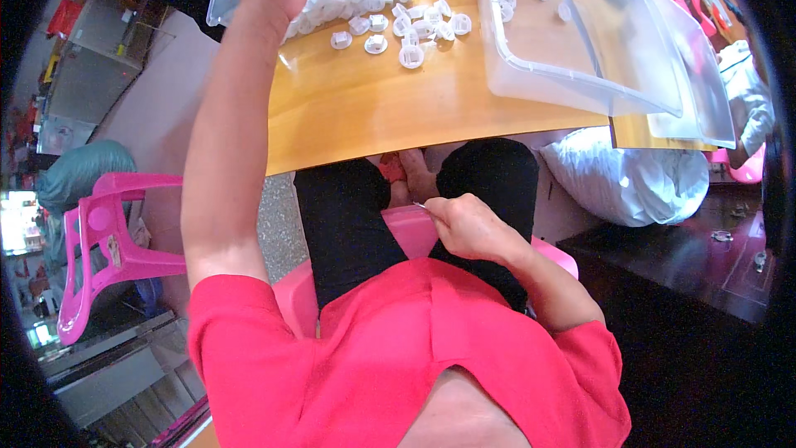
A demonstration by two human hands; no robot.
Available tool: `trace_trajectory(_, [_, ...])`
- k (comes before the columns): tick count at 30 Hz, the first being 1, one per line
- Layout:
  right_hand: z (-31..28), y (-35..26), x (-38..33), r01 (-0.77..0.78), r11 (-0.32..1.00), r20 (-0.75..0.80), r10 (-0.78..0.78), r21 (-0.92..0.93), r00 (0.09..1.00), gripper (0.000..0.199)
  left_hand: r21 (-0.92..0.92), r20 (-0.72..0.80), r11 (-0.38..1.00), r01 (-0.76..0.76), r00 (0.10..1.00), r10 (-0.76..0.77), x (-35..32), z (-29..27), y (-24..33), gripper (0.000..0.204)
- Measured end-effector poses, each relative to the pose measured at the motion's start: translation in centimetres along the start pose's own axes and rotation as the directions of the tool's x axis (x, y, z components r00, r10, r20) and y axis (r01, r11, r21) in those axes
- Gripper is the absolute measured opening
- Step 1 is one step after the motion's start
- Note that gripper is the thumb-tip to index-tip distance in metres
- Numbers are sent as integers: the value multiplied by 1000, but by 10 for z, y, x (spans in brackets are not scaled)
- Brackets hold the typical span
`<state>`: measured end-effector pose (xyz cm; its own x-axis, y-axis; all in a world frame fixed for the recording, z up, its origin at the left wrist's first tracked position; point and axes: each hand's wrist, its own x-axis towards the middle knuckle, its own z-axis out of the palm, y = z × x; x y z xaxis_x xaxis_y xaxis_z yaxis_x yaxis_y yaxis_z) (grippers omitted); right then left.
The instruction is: The person assembles small white plastic components by hand, using a thin metal pick for adjustment.
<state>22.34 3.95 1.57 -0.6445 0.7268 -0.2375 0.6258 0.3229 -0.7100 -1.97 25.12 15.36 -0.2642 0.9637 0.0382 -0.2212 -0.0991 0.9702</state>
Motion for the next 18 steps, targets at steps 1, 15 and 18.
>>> trace_trajectory(1, [-1, -1, -2, 0, 1000, -4, 0, 3, 1000, 15, 175, -2, 977, -125, 992, 128, -7, -2, -11, 29])
trace_trajectory(15, [-2, -11, -6, 57, 997, 55, -59, 44, 997, 11, 825, 367, 298, -481, 855, 366, -30, -64, -146, 28])
trace_trajectory(18, [3, -7, -5, 58, 998, 55, -59, 26, 997, 15, 852, 268, 364, -377, 910, 316, -44, -62, -142, 26])
